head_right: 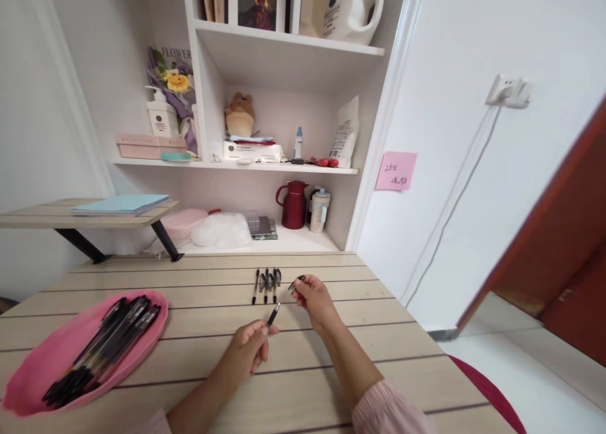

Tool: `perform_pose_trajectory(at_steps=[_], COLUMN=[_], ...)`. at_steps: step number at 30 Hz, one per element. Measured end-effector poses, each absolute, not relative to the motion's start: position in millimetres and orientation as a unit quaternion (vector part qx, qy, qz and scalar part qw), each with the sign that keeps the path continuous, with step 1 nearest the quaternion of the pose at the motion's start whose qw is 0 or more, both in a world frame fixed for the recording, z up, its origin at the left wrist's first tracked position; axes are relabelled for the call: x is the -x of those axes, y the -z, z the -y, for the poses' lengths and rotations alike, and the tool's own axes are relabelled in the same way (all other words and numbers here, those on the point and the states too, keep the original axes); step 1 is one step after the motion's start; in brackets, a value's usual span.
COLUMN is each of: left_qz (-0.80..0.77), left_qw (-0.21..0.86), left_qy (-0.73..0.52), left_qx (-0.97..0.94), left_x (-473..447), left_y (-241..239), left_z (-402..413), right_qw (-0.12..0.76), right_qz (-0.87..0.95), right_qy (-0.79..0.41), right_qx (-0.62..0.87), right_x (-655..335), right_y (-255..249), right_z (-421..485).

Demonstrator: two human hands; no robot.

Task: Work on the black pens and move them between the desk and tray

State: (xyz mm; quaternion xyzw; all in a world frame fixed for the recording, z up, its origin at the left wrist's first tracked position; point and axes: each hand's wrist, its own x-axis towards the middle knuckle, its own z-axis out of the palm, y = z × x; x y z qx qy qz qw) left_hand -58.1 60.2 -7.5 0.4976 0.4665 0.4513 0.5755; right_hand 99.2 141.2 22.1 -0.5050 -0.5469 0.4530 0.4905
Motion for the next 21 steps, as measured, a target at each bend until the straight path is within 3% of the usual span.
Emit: perform_pose_trajectory(at_steps=[3, 6, 21], left_qz=[-0.466, -0.471, -0.474], left_qw=[0.562, 0.565, 0.561], left_qy=[-0.448, -0.434, -0.413], left_qx=[-0.516, -0.521, -0.538], left_x=[57.2, 58.0, 60.5], left_y=[6.2, 3.2, 9.4], left_z=[-57.5, -55.5, -59.8], right_qw=[0.593, 0.613, 0.496], right_qz=[0.462, 0.441, 0.529], right_qy=[-0.543, -0.561, -0.587], right_qx=[0.374, 0.339, 0.359], right_x=[-97.1, -91.8, -81.8], right_y=[-29.4, -34.3, -29.1], right_z=[-113.5, -101.2, -89.8])
